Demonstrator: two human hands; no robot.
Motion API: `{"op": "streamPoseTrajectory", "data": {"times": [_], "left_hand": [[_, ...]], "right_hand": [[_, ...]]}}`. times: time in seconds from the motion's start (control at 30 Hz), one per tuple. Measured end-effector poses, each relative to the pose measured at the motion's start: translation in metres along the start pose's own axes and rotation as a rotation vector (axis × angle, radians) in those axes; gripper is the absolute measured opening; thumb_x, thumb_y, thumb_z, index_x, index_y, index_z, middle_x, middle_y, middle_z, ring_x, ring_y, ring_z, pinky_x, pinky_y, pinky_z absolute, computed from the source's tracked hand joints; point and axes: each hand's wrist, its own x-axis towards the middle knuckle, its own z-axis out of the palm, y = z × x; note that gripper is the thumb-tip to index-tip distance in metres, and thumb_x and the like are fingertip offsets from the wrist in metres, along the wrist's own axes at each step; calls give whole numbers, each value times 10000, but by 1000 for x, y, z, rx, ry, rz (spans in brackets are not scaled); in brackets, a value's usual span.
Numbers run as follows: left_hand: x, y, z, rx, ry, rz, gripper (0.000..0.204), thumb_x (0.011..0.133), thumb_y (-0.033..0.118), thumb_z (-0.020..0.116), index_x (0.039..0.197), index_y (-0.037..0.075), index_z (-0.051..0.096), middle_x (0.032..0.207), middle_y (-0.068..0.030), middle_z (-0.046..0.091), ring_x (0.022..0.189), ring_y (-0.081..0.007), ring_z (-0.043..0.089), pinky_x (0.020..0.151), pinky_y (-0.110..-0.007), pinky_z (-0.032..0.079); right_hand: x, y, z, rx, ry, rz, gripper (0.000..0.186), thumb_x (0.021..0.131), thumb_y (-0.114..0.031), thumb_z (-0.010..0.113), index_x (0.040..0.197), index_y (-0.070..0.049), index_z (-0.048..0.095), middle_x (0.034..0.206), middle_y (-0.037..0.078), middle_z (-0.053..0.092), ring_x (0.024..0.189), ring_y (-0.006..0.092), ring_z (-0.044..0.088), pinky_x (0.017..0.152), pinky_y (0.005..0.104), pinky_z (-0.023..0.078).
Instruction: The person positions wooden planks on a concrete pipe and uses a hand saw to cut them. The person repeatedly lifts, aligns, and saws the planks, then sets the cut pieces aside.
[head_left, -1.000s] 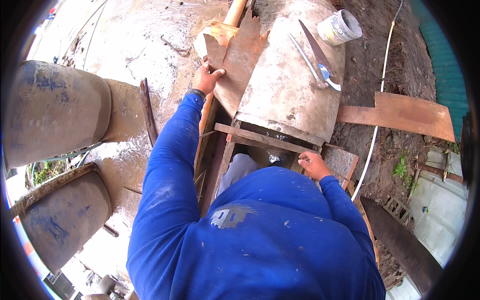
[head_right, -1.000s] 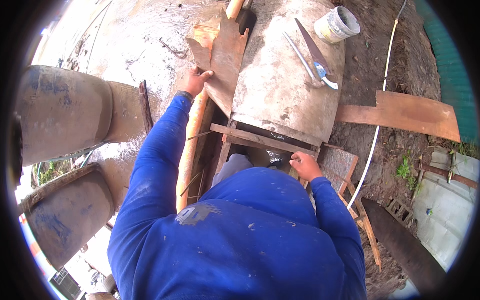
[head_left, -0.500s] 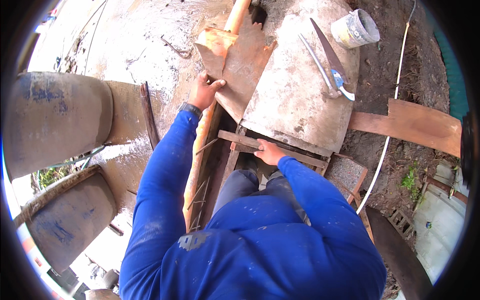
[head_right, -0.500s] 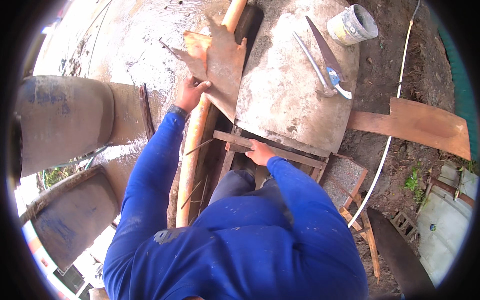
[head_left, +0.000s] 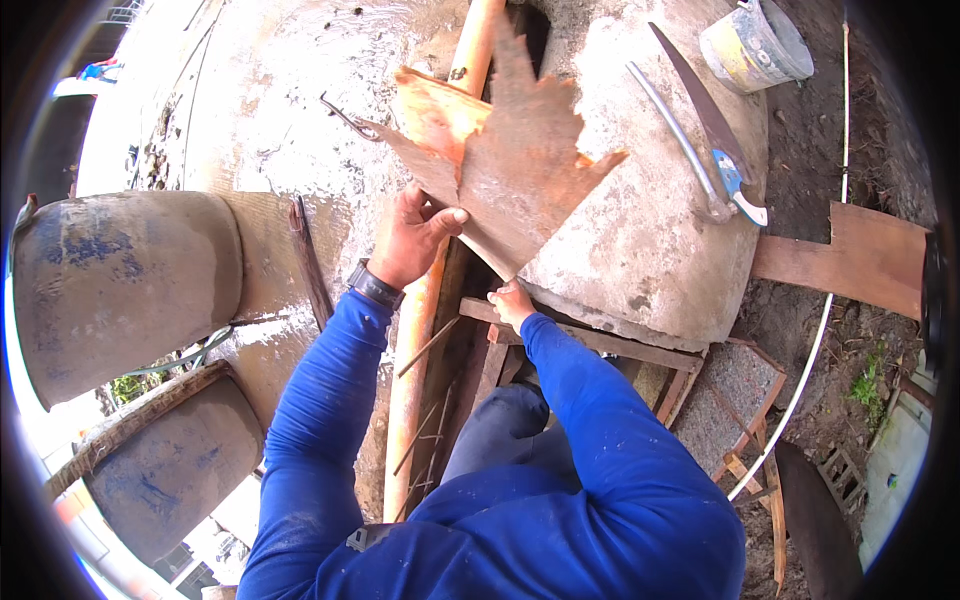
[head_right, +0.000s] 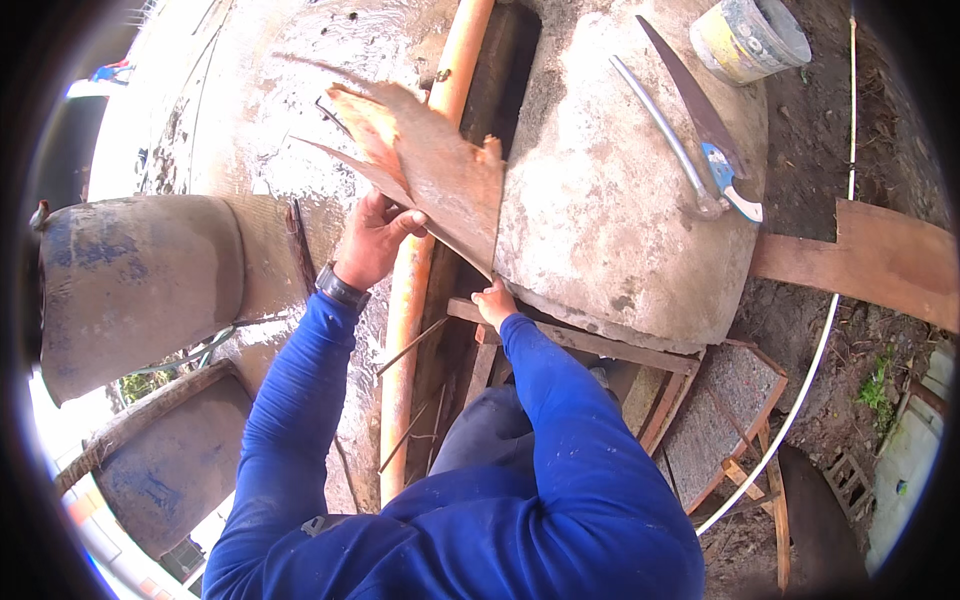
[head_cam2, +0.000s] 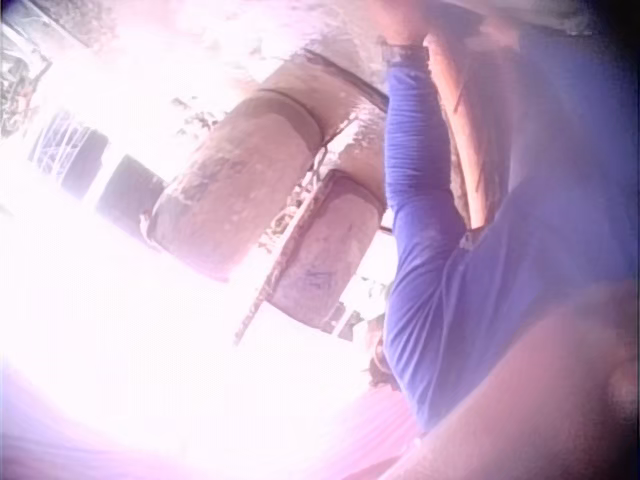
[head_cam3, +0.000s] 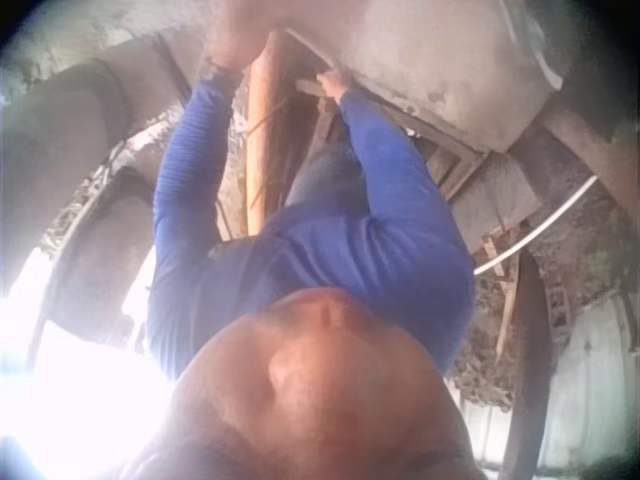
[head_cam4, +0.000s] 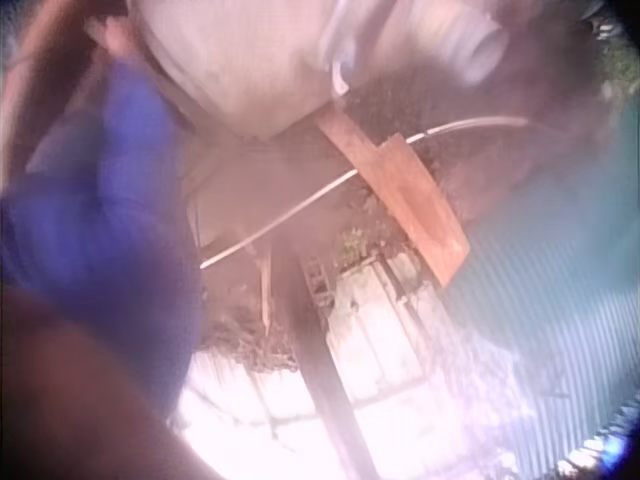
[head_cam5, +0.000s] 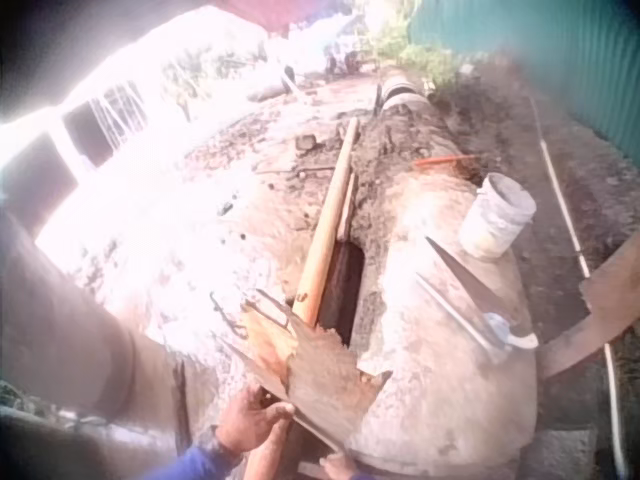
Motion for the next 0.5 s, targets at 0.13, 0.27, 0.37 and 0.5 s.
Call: {"op": "streamPoseTrajectory", "data": {"times": [0.13, 0.27, 0.37, 0.5], "left_hand": [[6, 18, 1, 104, 36, 17, 241, 979, 133, 753, 1133, 3, 620, 913, -53, 703, 787, -133, 684, 739, -296, 579], [18, 73, -8, 189, 69, 127, 355, 963, 202, 774, 1198, -19, 627, 894, -68, 728, 783, -124, 677, 714, -303, 559], [18, 125, -22, 172, 150, 155, 340, 961, 219, 772, 1142, -42, 653, 882, -95, 748, 747, -125, 695, 687, -303, 564], [16, 198, -25, 279, 153, 165, 312, 964, 219, 764, 1052, -64, 668, 844, -97, 747, 668, -134, 709, 626, -293, 561]], "right_hand": [[5, 6, 8, -28, 105, -49, 393, 899, -106, 681, 1258, -21, 546, 938, 108, 697, 783, 206, 671, 651, 345, 535], [-32, -34, 7, -71, 330, -252, 336, 855, -179, 715, 1127, 12, 668, 939, 194, 738, 873, 326, 728, 803, 424, 563], [-110, -111, -2, -136, 332, -321, 211, 859, -158, 700, 1004, -5, 713, 934, 196, 733, 853, 346, 714, 789, 432, 554], [-133, -137, -24, -405, 354, -694, 163, 851, -124, 681, 956, -7, 727, 916, 165, 695, 874, 340, 674, 804, 424, 549]]}}
